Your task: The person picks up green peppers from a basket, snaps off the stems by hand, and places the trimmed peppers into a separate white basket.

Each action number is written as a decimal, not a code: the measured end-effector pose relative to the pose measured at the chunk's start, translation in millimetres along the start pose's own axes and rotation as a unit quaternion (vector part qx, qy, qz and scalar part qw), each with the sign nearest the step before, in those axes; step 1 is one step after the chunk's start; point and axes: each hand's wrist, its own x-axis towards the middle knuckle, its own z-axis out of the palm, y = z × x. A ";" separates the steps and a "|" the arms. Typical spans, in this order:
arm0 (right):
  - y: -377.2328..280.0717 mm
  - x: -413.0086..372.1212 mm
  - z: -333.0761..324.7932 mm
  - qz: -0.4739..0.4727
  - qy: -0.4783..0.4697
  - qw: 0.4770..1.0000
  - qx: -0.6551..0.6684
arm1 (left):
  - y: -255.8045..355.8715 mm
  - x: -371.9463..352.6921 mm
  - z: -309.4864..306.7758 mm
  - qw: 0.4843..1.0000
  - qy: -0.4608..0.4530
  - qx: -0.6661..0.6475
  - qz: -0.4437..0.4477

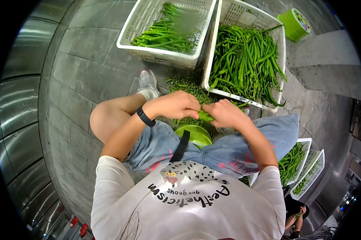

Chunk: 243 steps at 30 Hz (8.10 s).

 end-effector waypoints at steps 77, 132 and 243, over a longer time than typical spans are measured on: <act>42.8 7.1 -16.8 0.037 0.377 0.240 0.894 | 4.9 24.5 13.9 0.863 0.352 -0.313 -0.181; 87.9 -33.5 -31.2 0.134 0.536 0.244 0.797 | -27.6 37.8 38.1 0.814 0.085 -0.560 -0.129; -7.8 70.1 -100.6 -0.143 0.524 0.795 0.270 | 37.6 -5.4 -11.2 0.795 0.424 0.428 0.072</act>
